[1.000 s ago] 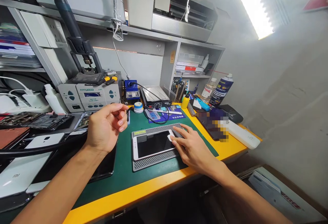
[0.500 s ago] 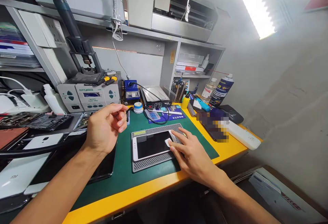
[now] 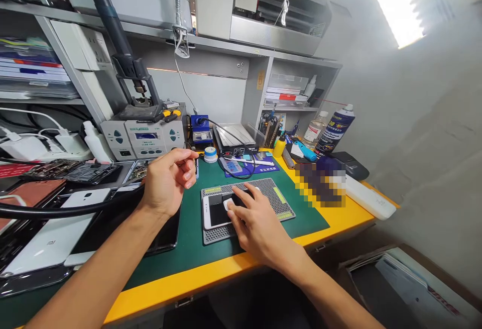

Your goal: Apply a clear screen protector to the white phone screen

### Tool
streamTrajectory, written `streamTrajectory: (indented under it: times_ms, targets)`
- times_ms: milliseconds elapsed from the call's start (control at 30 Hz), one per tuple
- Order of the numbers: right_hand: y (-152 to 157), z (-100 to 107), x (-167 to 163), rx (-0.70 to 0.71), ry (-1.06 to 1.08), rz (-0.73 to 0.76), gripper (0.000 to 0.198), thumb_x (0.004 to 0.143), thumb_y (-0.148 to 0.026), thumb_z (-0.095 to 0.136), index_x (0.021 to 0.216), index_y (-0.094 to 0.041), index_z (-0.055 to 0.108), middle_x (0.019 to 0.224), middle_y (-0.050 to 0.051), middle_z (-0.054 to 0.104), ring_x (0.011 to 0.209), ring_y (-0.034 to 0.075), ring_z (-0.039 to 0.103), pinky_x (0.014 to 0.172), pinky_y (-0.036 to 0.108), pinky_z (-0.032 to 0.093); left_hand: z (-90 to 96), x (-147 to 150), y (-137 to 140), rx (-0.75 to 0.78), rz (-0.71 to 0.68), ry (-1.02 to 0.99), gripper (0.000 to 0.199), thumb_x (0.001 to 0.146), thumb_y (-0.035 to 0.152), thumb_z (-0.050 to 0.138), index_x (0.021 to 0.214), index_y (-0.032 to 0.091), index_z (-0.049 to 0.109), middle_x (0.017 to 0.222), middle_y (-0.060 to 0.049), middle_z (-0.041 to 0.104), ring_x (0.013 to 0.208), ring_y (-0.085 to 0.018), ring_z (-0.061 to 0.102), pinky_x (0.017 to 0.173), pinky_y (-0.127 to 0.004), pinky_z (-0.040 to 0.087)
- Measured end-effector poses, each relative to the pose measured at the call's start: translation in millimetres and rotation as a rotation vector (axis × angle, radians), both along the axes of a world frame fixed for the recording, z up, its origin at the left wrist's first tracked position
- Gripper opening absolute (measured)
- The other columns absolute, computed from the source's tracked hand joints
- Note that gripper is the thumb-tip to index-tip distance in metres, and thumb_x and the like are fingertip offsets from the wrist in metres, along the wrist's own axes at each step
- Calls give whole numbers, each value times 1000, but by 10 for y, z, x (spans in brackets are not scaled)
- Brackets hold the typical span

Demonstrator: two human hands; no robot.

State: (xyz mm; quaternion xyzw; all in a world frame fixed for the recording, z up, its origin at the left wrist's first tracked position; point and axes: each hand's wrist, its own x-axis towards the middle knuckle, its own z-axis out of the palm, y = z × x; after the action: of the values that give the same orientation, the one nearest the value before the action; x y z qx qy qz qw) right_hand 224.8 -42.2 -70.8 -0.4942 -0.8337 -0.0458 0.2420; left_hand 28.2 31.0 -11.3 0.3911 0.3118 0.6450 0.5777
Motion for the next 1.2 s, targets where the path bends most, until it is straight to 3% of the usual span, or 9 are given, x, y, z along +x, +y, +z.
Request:
streamTrajectory:
  times_ms: [167, 433, 567, 733, 833, 1200]
  targets:
    - [-144, 42, 113, -19, -18, 37, 28, 99, -25, 50, 115, -25, 74, 144, 6, 57, 141, 36, 39, 107, 57, 44, -4, 0, -7, -10, -4, 3, 13, 70, 25, 67, 67, 12, 68, 58, 1, 47, 47, -9, 37, 38, -20, 29]
    - [-46, -46, 489, 80, -50, -111, 26, 96, -24, 53, 108, -24, 77, 139, 8, 61, 138, 40, 42, 101, 61, 47, 8, -9, -22, 10, -16, -5, 13, 70, 25, 67, 68, 12, 68, 60, 1, 48, 47, -8, 38, 38, -21, 28]
    - [-3, -40, 254, 80, -42, -121, 28, 97, -22, 51, 109, -21, 76, 139, 11, 61, 137, 39, 43, 104, 61, 45, 10, -8, -32, 20, -21, 6, 14, 70, 25, 67, 68, 11, 68, 60, 1, 48, 47, -8, 38, 38, -21, 28]
    - [-122, -46, -150, 40, 10, -29, 28, 97, -21, 50, 114, -21, 72, 144, 10, 57, 139, 38, 40, 107, 60, 43, 1, -6, -21, 12, -13, 8, 14, 70, 26, 67, 69, 12, 68, 59, 1, 47, 47, -8, 38, 38, -20, 28]
    - [-221, -61, -204, 44, -9, 5, 29, 97, -21, 50, 117, -22, 70, 145, 8, 56, 140, 38, 38, 108, 60, 41, -7, -9, -6, 10, -11, 9, 13, 70, 25, 67, 69, 12, 68, 59, 1, 48, 47, -8, 38, 38, -20, 28]
    - [-210, -89, 527, 138, -75, -166, 27, 95, -22, 53, 115, -23, 72, 138, 8, 62, 137, 38, 43, 102, 58, 46, 10, -3, -15, 15, -6, 13, 13, 69, 25, 66, 67, 12, 68, 59, 1, 47, 47, -9, 38, 38, -21, 27]
